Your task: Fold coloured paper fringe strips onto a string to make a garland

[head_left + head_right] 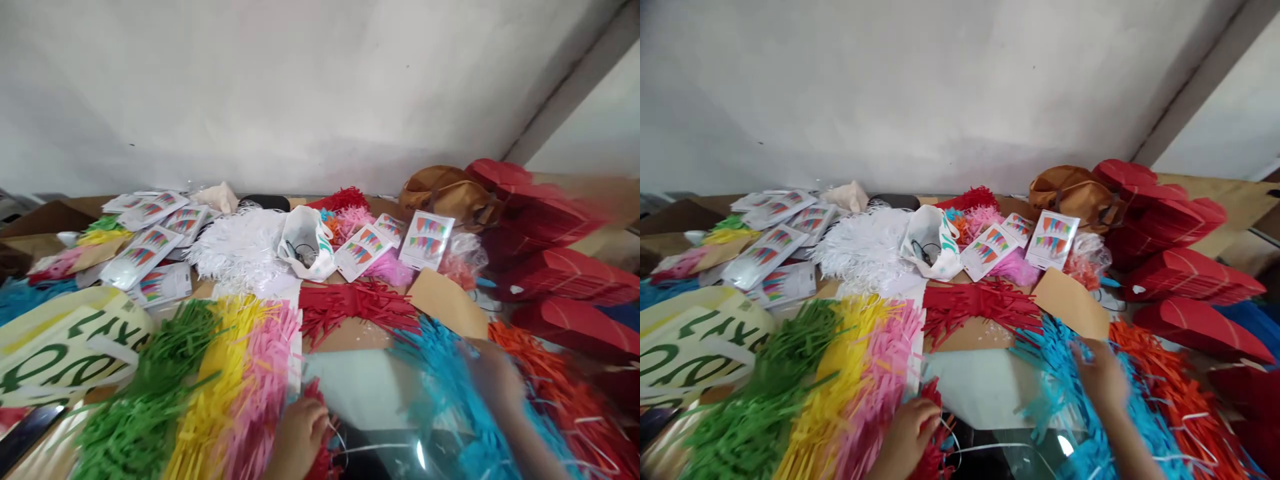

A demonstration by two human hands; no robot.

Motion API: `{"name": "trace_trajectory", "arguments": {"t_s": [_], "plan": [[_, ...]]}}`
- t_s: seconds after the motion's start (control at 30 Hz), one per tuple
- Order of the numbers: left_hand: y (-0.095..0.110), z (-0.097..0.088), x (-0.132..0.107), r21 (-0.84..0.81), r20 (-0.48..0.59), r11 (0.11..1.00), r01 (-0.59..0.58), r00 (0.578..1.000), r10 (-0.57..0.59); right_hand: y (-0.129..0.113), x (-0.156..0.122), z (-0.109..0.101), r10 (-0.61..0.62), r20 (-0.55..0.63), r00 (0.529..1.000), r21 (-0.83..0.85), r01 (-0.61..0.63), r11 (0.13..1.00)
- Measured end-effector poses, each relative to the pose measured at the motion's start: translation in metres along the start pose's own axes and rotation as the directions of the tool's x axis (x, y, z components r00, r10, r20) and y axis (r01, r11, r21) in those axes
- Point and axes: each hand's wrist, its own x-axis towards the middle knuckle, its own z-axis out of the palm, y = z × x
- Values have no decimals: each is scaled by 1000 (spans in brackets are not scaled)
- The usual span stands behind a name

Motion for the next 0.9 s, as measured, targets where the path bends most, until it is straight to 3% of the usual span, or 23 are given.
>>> {"name": "trace_trajectory", "arguments": {"t_s": [0.03, 0.07, 0.17, 0.23, 0.33, 0.47, 0.57, 0.67, 0.8, 0.9], "plan": [[-10, -12, 7, 158, -26, 987, -17, 999, 21, -33, -8, 33, -160, 61, 985, 49, 157, 986], [-21, -24, 13, 250, -60, 968, 6, 998, 10, -70, -18, 69, -324, 127, 937, 123, 310, 943], [-61, -58, 21, 358, -172, 923, 144, 981, -87, -177, -56, 170, -651, 288, 702, 322, 569, 756], [-86, -72, 14, 421, -204, 886, 195, 972, -117, -224, -76, 216, -753, 353, 556, 381, 650, 658], [-116, -77, -2, 490, -209, 843, 223, 969, -135, -249, -91, 247, -798, 419, 433, 389, 709, 588], [-140, -65, -15, 497, -282, 829, 255, 952, -123, -247, -104, 251, -795, 500, 342, 372, 745, 554], [-149, -56, -17, 508, -371, 827, 241, 928, -43, -254, -113, 252, -751, 576, 324, 338, 742, 579], [-154, -56, -21, 497, -476, 844, 201, 877, 72, -269, -115, 250, -683, 619, 388, 283, 701, 654], [-142, -68, -29, 427, -650, 887, 175, 741, 167, -287, -103, 237, -583, 638, 503, 245, 585, 773], [-115, -74, -34, 394, -742, 911, 127, 628, 234, -299, -87, 223, -510, 678, 530, 261, 475, 840]]}}
